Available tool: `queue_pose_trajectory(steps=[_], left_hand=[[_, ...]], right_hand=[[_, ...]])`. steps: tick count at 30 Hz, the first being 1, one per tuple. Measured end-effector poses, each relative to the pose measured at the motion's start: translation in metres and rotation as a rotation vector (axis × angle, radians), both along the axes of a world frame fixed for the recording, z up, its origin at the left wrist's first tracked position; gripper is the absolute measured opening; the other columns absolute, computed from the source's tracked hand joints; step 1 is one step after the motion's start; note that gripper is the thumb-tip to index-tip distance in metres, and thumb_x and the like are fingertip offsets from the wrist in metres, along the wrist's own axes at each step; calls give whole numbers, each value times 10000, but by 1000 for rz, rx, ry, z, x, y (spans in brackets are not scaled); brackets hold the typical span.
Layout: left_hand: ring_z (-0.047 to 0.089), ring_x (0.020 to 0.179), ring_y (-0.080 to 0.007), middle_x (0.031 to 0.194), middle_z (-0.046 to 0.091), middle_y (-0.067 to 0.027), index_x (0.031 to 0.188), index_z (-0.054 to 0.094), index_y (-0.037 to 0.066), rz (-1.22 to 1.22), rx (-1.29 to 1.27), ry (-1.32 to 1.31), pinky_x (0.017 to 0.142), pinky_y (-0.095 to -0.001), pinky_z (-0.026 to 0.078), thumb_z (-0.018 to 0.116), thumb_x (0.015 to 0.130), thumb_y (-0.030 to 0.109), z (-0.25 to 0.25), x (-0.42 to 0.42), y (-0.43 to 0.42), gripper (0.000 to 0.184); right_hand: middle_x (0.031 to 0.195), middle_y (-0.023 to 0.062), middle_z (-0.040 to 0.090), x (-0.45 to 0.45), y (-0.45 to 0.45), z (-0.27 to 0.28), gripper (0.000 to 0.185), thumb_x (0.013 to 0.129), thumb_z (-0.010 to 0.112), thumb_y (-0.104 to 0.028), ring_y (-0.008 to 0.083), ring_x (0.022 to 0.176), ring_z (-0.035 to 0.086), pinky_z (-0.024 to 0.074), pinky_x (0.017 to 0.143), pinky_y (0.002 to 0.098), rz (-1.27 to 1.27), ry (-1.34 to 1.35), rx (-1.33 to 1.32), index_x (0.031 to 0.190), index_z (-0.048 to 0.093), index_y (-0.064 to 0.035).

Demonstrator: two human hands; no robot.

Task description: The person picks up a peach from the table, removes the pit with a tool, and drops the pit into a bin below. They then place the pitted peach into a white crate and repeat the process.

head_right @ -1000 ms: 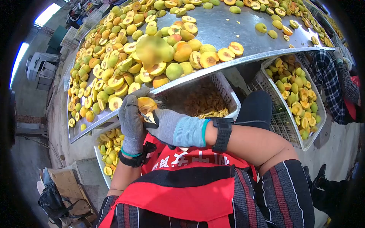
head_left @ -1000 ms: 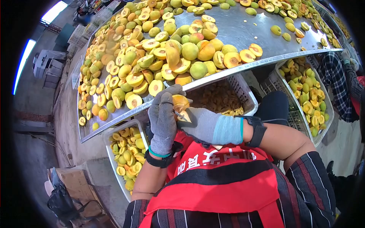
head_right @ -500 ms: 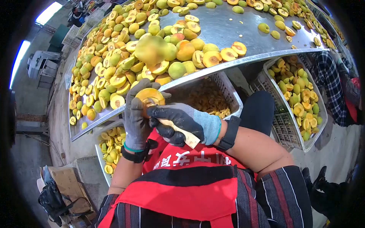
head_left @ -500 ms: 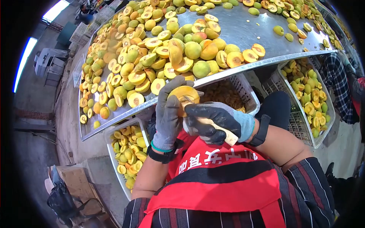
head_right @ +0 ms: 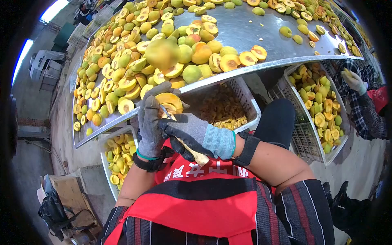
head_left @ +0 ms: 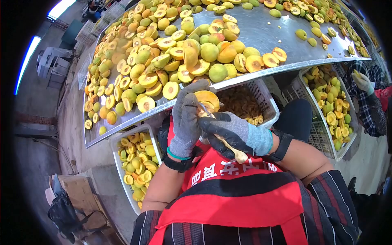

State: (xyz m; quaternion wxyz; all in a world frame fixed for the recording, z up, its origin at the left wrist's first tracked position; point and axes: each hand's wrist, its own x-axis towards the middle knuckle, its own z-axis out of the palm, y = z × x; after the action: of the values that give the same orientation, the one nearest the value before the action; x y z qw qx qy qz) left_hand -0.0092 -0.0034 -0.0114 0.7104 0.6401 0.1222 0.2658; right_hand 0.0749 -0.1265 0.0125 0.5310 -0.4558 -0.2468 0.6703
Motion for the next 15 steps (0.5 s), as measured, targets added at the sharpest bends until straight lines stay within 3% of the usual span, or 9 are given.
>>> queue_pose_trajectory(steps=[1,3,5,7,9,11,13,14,15], left_hand=[[586,949,-198,1039,589,-155,1172,461,-30,-20,-34,0,811,-317,491,337,964,321,0,0,-1,427],[592,933,-197,1027,594,-153,1170,461,-29,-7,-16,-22,796,-317,499,337,963,333,0,1,-4,435],[598,917,-196,1016,598,-150,1169,462,-28,8,6,-42,781,-316,506,338,962,345,-1,2,-5,444],[626,821,-274,1025,583,-209,1193,436,-29,54,103,-44,722,-347,524,317,950,406,-2,5,-5,512],[620,849,-244,1020,590,-183,1178,449,-28,61,-27,-89,737,-329,521,323,957,361,-2,7,-9,465],[614,877,-215,1016,596,-157,1162,463,-28,72,-162,-134,752,-311,518,329,963,315,1,7,-10,418],[625,838,-249,1023,587,-167,1160,451,-22,187,488,159,702,-329,533,316,963,322,7,6,-7,418],[629,787,-271,1011,581,-174,1156,436,-15,135,-356,-40,659,-338,537,306,963,355,-2,8,-1,437],[629,787,-271,1011,581,-174,1156,436,-15,136,-358,-41,659,-338,537,306,963,355,-7,6,-2,437]], right_hand=[[511,18,463,1,-1,-2,341,935,428,-344,93,346,435,330,329,237,0,0,-2,801,524,-46],[489,5,418,4,-4,-8,356,933,422,-379,96,331,406,298,323,226,65,695,-21,777,511,-72],[479,-5,387,7,-2,-7,385,931,409,-417,96,320,381,270,318,223,81,822,-59,744,492,-90],[486,0,403,8,-1,-15,384,932,409,-410,96,321,382,267,314,224,166,907,11,741,491,-87],[491,1,408,3,-2,-10,328,938,425,-353,107,326,400,291,319,232,110,835,17,775,516,-83],[505,29,465,-3,-1,-10,360,901,476,-416,121,356,440,336,314,245,-67,239,118,790,536,-79],[525,35,492,-7,2,-17,346,905,475,-392,109,380,462,357,336,253,-64,144,111,791,530,-70],[528,37,494,-14,4,-23,342,906,473,-386,111,381,464,360,339,252,-137,-108,271,797,530,-68],[531,39,497,-19,3,-28,338,908,470,-381,112,382,466,362,342,251,-209,-362,428,804,531,-65]])
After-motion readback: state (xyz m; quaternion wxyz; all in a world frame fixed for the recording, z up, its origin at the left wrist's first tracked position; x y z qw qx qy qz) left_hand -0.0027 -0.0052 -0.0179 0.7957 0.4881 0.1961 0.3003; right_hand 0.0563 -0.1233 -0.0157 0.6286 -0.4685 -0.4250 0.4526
